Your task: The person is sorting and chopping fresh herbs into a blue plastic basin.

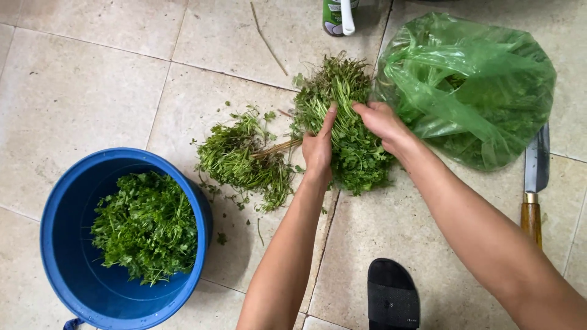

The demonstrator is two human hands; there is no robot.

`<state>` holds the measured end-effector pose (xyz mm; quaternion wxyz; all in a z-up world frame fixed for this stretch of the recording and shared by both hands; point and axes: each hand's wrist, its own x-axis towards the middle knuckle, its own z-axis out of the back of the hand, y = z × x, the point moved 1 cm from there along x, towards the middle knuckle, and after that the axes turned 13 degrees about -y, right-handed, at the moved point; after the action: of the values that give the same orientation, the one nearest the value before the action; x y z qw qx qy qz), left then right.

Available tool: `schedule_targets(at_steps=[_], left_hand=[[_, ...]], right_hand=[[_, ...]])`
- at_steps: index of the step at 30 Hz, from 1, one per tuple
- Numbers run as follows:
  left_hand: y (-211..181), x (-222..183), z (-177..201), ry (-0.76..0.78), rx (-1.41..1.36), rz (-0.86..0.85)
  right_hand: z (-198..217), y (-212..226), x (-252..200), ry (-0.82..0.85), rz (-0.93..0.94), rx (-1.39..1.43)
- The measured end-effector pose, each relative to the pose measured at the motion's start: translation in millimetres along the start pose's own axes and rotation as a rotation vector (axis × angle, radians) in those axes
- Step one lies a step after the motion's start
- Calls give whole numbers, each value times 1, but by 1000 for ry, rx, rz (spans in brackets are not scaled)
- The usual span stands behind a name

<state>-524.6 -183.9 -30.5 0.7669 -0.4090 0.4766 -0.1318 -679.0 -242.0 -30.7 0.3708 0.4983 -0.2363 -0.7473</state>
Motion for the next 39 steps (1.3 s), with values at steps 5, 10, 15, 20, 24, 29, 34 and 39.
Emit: schedule_targets(at_steps=[5,10,15,20,24,29,34,39], left_hand=[[-8,4,-5,158,-217,42],[-11,5,0,337,-310,194],[-13,-3,16,481,-323,107],[-12,-4,56,477,-356,53],[21,26,90,372,-442,104],[39,41,134,434,-613,229],[65,58,167,363,-604,242],[54,41,200,469,-754,325]], right_hand=[[2,-1,-3,82,-22,-60],[-7,-9,-22,149,140,-60],[-16,12,-78,52,342,-497],[-18,17,-101,227,838,-559],[-5,56,-121,255,835,-508],[20,71,-111,315,268,-20],[-7,56,-95,213,674,-467],[-24,52,-82,449,590,-622]])
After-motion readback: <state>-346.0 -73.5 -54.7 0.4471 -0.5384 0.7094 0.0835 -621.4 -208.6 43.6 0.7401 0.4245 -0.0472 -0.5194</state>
